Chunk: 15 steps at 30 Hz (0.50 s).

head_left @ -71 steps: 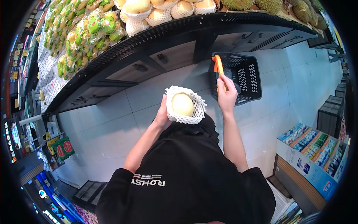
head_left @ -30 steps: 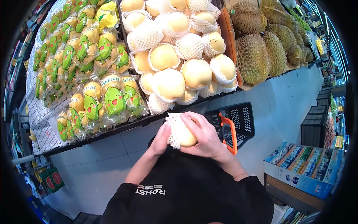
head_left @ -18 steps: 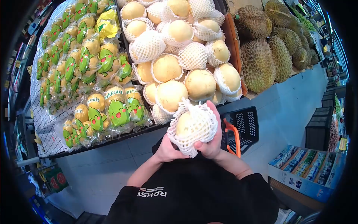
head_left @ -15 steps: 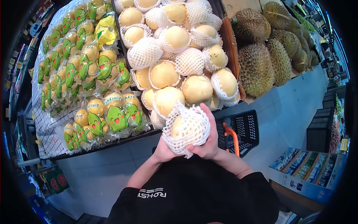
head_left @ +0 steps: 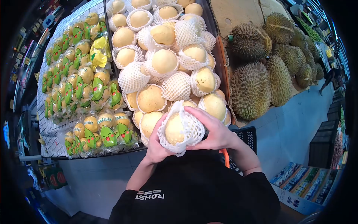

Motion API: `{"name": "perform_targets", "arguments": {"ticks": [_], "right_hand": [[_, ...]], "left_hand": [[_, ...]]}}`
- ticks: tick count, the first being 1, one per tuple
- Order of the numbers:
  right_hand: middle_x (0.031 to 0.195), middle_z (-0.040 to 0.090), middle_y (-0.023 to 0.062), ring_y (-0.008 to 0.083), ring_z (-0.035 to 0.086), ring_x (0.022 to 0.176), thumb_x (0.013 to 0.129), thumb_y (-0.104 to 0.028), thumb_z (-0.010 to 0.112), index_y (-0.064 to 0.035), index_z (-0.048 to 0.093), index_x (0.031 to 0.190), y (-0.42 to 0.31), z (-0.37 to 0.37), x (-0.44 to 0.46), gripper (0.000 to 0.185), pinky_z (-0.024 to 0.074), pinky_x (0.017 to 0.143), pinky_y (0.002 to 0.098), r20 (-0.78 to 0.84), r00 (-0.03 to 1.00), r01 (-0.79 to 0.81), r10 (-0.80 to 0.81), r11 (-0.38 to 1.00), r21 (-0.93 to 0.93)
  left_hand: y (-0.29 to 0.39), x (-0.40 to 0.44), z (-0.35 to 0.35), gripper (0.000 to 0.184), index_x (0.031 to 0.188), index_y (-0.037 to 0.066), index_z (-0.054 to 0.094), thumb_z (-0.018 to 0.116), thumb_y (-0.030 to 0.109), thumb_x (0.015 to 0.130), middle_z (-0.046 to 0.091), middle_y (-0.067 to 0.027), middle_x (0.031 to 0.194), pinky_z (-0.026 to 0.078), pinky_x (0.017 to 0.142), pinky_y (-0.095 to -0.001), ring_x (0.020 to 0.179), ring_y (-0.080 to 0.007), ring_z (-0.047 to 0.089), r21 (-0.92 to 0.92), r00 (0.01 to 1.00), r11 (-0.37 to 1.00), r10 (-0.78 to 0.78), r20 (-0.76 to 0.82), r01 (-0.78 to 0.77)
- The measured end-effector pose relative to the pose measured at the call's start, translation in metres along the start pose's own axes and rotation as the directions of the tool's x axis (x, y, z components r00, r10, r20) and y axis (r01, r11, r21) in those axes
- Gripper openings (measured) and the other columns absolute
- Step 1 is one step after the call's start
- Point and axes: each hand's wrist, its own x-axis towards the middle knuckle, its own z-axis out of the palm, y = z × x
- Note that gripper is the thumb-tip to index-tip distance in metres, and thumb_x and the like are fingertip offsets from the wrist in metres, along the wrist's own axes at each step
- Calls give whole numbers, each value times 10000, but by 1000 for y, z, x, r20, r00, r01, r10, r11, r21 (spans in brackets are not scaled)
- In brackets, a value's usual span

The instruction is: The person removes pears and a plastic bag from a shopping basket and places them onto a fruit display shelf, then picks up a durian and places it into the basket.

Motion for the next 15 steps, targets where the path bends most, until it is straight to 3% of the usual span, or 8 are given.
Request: {"name": "perform_targets", "arguments": {"ticks": [4,7,10,11,15], "right_hand": [[1467,371,233,369,414,1339,674,-351,866,5,312,1466,4,-27,13,1031,354,1089,421,118,990,92,-83,993,-72],[1509,280,261,409,388,1348,649,-400,864,4,292,1475,-1,-41,31,1084,357,1084,434,115,983,168,-144,958,-234],[1508,297,255,394,351,1381,620,-409,882,36,309,1465,-17,-45,55,1114,328,1105,432,178,964,242,-198,931,-273],[1483,325,263,409,415,1328,646,-358,863,28,316,1457,-23,-44,63,1051,387,1060,446,204,953,282,-224,903,-325],[1422,397,262,415,482,1255,680,-293,829,14,323,1449,-35,-40,89,971,434,1010,447,275,933,334,-233,846,-416]], "left_hand": [[9,13,0,1090,1489,1,209,867,37,621,399,-136,1451,341,1120,-408,1338,-236,417,82,996,992,91,18,-92],[15,19,-2,1060,1495,5,193,820,-10,641,383,-132,1460,341,1119,-409,1352,-240,401,29,996,995,94,-5,-94],[21,23,-1,1044,1498,5,189,796,-22,649,384,-132,1459,330,1124,-403,1355,-239,397,43,992,993,112,-57,-109],[24,24,-2,1044,1498,5,189,796,-22,649,384,-132,1459,330,1124,-403,1355,-239,397,50,991,992,119,-66,-116],[37,29,-13,1052,1501,3,194,795,1,638,381,-128,1457,315,1127,-383,1354,-225,390,204,991,973,124,-59,-109]]}}
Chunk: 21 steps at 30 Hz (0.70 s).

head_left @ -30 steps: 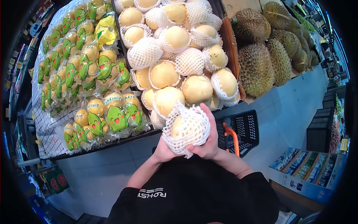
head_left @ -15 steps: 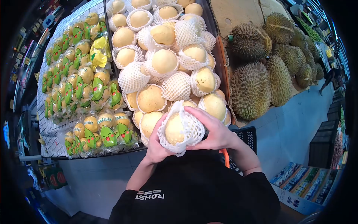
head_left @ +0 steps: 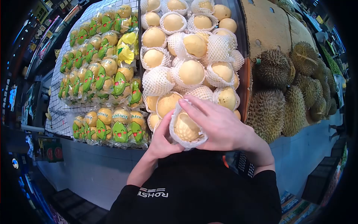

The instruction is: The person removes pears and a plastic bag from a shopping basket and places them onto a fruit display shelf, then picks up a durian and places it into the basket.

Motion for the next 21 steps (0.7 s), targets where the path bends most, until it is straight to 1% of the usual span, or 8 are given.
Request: {"name": "perform_targets", "arguments": {"ticks": [3,6,11,13,15,17,19,21], "right_hand": [[1362,456,250,414,510,1211,703,-259,805,-2,327,1446,3,3,13,920,452,988,438,55,996,74,-72,997,-27],[1267,520,230,406,546,1146,703,-257,802,-20,340,1445,6,9,24,906,467,943,439,-25,999,46,-46,999,-27],[1074,590,165,372,606,964,700,-271,800,-41,381,1425,12,-9,63,868,499,797,431,-22,999,38,-40,994,-98],[1119,599,163,361,615,978,684,-241,810,-50,393,1418,26,-13,86,866,513,804,412,-40,996,71,-76,989,-132],[1189,591,182,352,602,1047,652,-190,828,-70,398,1422,53,-4,111,890,510,850,406,-316,924,178,-213,974,-137],[1229,577,184,349,586,1090,638,-169,833,-81,389,1427,73,-2,133,909,485,915,425,-316,937,101,-148,982,-158],[1269,563,186,346,570,1133,625,-148,839,-91,380,1432,95,5,149,930,461,980,445,-319,944,24,-81,984,-179],[1281,555,176,344,543,1178,617,-146,840,-105,361,1437,113,15,158,951,364,1078,522,-284,954,9,-95,957,-289]], "left_hand": [[7,4,-7,1051,1500,3,203,800,28,636,383,-123,1455,311,1127,-373,1350,-216,389,21,1000,1000,-12,-12,12],[12,10,-12,1044,1500,1,207,798,42,641,386,-119,1452,309,1126,-370,1349,-212,388,-8,1000,1000,12,-22,-13],[34,37,-34,1021,1490,-10,238,798,39,638,407,-122,1440,320,1120,-368,1341,-211,399,36,996,998,63,-67,-61],[43,59,-49,962,1474,-20,277,790,21,662,439,-130,1419,346,1104,-361,1318,-212,431,159,973,968,211,-92,-195],[59,84,-55,872,1459,-28,309,757,-5,711,464,-141,1403,371,1084,-351,1294,-215,461,296,935,924,305,-179,-244],[58,104,-65,769,1439,-33,353,736,24,774,490,-174,1388,381,1075,-366,1291,-235,472,372,886,895,364,-286,-248],[46,118,-81,707,1414,-36,397,733,96,806,492,-210,1390,377,1076,-378,1300,-284,476,630,874,761,402,-272,-154],[39,125,-88,672,1399,-39,417,720,117,820,491,-223,1388,375,1076,-381,1298,-309,477,696,863,698,446,-238,-169]]}}
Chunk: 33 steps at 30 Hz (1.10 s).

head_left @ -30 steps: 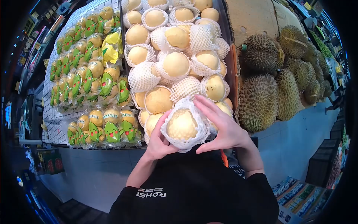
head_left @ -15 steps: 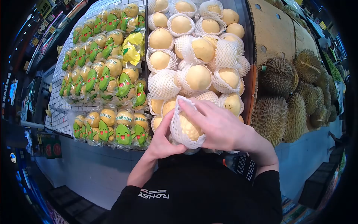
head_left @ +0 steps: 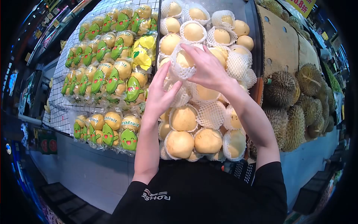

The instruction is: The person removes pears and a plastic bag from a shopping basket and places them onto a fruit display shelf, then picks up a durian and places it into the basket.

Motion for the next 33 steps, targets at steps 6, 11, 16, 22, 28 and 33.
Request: {"name": "perform_targets", "arguments": {"ticks": [6,11,16,22,28,33], "right_hand": [[1240,573,156,322,556,1166,621,-154,834,-109,349,1436,12,24,-1,950,272,1123,570,91,994,-47,55,995,-87],[1154,610,144,314,574,1132,632,-188,824,-87,335,1443,17,30,0,952,248,1129,577,165,983,-44,76,980,-193],[1102,626,143,304,580,1117,654,-249,809,-56,300,1462,19,20,5,974,242,1123,598,285,956,3,76,963,-269],[1083,639,142,297,576,1115,668,-297,801,-28,262,1477,15,17,15,1009,225,1112,634,377,920,26,101,948,-317],[1159,624,152,290,567,1147,665,-311,808,-28,244,1488,15,18,16,1037,223,1126,613,422,897,36,132,930,-367],[1335,531,150,279,478,1282,656,-323,821,-42,218,1506,24,-2,9,1079,209,1141,602,329,944,38,34,977,-211]], "left_hand": [[-9,9,5,609,1365,-55,450,690,156,846,516,-249,1356,396,1058,-396,1264,-358,508,119,999,993,1,38,-5],[-7,13,16,588,1347,-66,459,659,198,861,522,-261,1339,418,1035,-401,1238,-374,522,234,1000,972,-2,27,-4],[-4,14,22,499,1260,-65,528,607,237,870,606,-272,1164,461,926,-453,1085,-408,586,299,991,945,-137,0,131],[-2,18,20,279,893,-29,640,563,238,865,654,-255,927,468,806,-505,914,-422,609,460,996,885,-86,3,75],[-5,25,14,318,786,-21,659,517,250,876,649,-257,802,476,768,-510,828,-440,610,489,950,839,-307,66,237],[1,20,17,221,872,-20,676,613,191,850,666,-212,809,499,753,-428,788,-364,639,431,984,898,-20,-174,94]]}}
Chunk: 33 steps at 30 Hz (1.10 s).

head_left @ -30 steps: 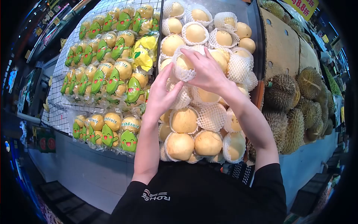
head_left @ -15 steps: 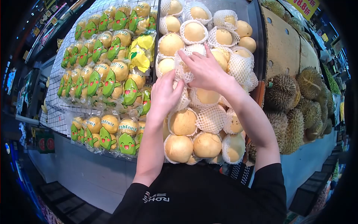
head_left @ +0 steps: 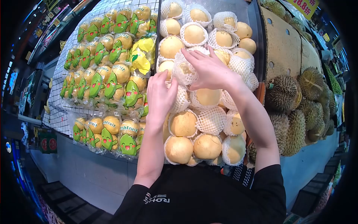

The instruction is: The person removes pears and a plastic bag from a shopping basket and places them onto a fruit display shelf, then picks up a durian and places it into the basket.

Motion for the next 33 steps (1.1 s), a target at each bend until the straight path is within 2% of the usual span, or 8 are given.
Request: {"name": "perform_targets", "arguments": {"ticks": [1,4,6,13,21,29,31,33], "right_hand": [[1335,531,150,279,478,1282,656,-323,821,-42,218,1506,-1,-4,-1,1079,209,1141,602,0,1000,-1,1,1000,0],[1222,589,180,301,473,1288,652,-307,821,-25,301,1465,-3,-8,-4,1006,212,1126,626,-13,1000,-15,16,995,96],[1248,589,128,294,464,1291,633,-328,837,-39,273,1487,-4,0,-1,1063,219,1125,620,107,987,-106,118,988,-111],[1101,630,176,383,463,1273,626,-291,807,-9,281,1475,-18,14,-5,1038,222,1091,670,-55,995,-99,87,962,-256],[1023,669,250,419,460,1276,679,-295,760,-15,315,1470,-27,24,1,950,56,1127,666,-77,980,-195,181,946,-259],[1264,545,215,381,464,1271,706,-353,791,-47,339,1451,-32,7,-24,923,242,1079,667,-138,982,-154,130,972,-178],[1275,542,200,367,463,1278,725,-346,780,-55,363,1437,-38,0,-40,874,249,1081,659,-190,972,-161,137,980,-117],[1286,539,184,353,461,1285,744,-338,769,-64,387,1422,-46,-7,-60,825,256,1082,651,-234,960,-167,151,984,-52]], "left_hand": [[5,-3,1,205,931,-16,685,660,163,836,678,-184,812,517,739,-362,751,-303,660,10,968,995,101,-231,-101],[10,-3,-2,184,893,-20,702,720,137,799,694,-154,824,531,720,-331,727,-250,674,-90,998,995,49,-33,-52],[10,0,1,191,840,-22,704,703,167,819,692,-165,802,535,681,-344,746,-282,694,-56,990,998,39,138,-31],[13,8,-5,291,828,-31,708,662,253,864,667,-189,709,512,638,-358,668,-324,666,-9,984,997,-72,162,74],[-7,11,8,407,844,-48,694,595,338,930,622,-167,609,470,592,-344,566,-203,612,-13,957,976,-212,196,218],[2,4,-7,422,860,-40,700,552,343,957,641,-122,635,436,578,-321,572,-151,560,-73,954,963,-243,176,258],[8,-2,-13,402,877,-52,674,542,320,960,603,-214,643,456,605,-394,601,-294,615,-160,973,960,-222,58,229],[13,-14,-20,350,942,-45,681,557,281,962,654,-188,722,479,653,-365,675,-241,646,-163,966,952,-249,73,258]]}}
